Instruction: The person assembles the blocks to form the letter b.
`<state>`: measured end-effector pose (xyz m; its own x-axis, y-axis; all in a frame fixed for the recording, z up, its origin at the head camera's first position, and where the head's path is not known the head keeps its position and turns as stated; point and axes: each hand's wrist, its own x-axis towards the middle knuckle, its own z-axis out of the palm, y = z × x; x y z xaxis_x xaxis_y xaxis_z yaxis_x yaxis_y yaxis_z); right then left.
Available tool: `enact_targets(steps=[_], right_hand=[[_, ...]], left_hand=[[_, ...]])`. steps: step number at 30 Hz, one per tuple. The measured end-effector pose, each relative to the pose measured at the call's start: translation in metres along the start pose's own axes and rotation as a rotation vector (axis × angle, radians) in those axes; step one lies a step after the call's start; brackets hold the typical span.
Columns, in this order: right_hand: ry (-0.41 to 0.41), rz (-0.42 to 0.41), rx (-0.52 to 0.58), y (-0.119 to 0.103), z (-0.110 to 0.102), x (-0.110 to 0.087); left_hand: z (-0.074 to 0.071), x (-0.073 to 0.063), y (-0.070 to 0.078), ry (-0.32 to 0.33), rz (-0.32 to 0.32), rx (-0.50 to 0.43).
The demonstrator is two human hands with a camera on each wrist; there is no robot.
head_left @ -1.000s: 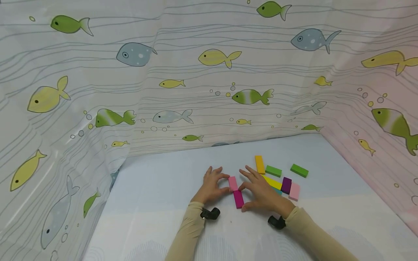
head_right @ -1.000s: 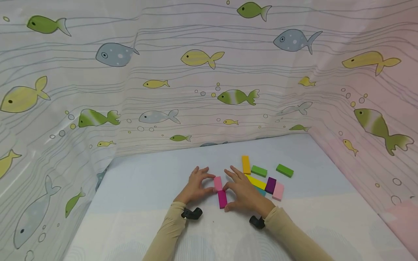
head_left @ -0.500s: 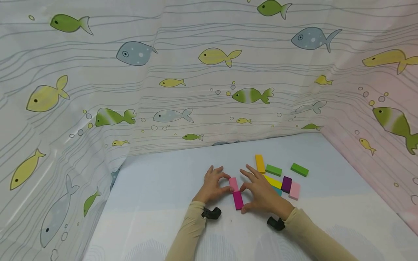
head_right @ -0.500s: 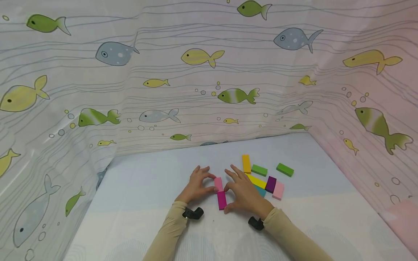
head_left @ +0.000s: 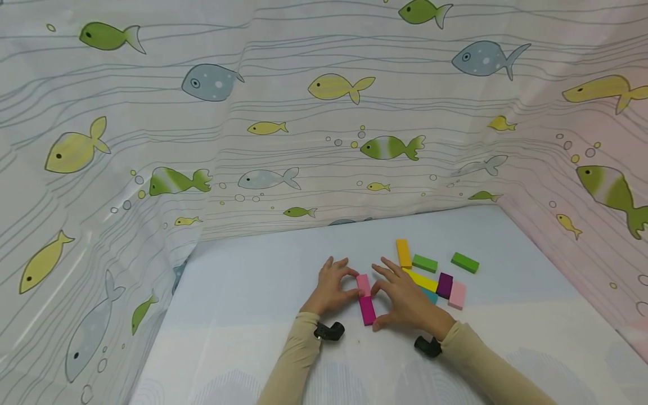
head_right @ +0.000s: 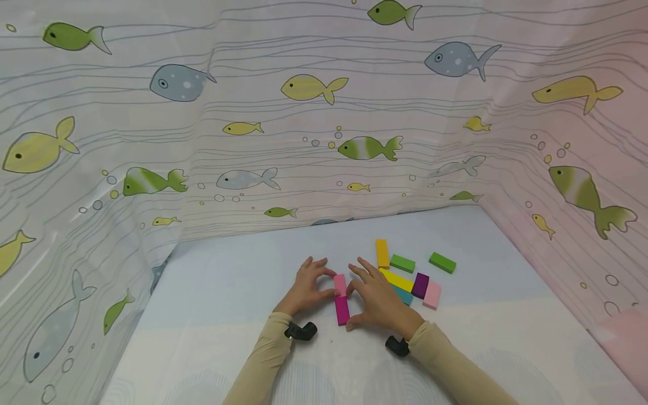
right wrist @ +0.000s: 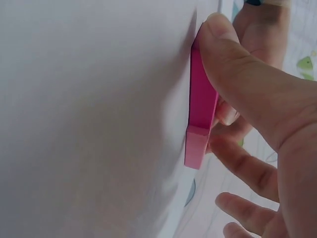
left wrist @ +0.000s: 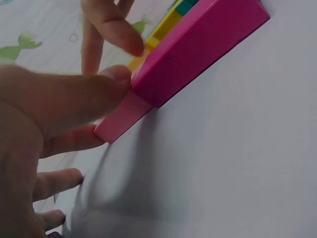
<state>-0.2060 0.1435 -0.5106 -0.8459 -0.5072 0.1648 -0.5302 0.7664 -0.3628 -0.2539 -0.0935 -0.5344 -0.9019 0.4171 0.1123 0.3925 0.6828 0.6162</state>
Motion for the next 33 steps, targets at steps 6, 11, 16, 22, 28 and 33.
enact_targets(steps=[6, 11, 16, 22, 28, 33], right_hand=[[-0.012, -0.016, -0.022, 0.0005, -0.0009, -0.0012], [-0.029, -0.030, -0.005, 0.0006, -0.0016, -0.0017], [-0.028, -0.033, -0.002, 0.0007, -0.0013, -0.0004], [-0.034, -0.052, -0.004, -0.0001, 0.0003, 0.0012], [-0.037, -0.048, -0.014, -0.0016, 0.0012, 0.0011], [-0.047, -0.056, -0.020, -0.0030, 0.0007, 0.0014]], left_hand=[[-0.0050, -0.0055, -0.0056, -0.086, -0.011, -0.016], [-0.0094, -0.0092, -0.0035, -0.119, -0.010, -0.039], [-0.0084, -0.0081, -0.0026, -0.093, -0.001, -0.035], [-0.0069, -0.0064, -0.0030, -0.072, -0.001, -0.037], [-0.0044, -0.0049, -0.0035, -0.045, 0.012, -0.028], [-0.0032, -0.0038, -0.0034, -0.006, 0.030, -0.030]])
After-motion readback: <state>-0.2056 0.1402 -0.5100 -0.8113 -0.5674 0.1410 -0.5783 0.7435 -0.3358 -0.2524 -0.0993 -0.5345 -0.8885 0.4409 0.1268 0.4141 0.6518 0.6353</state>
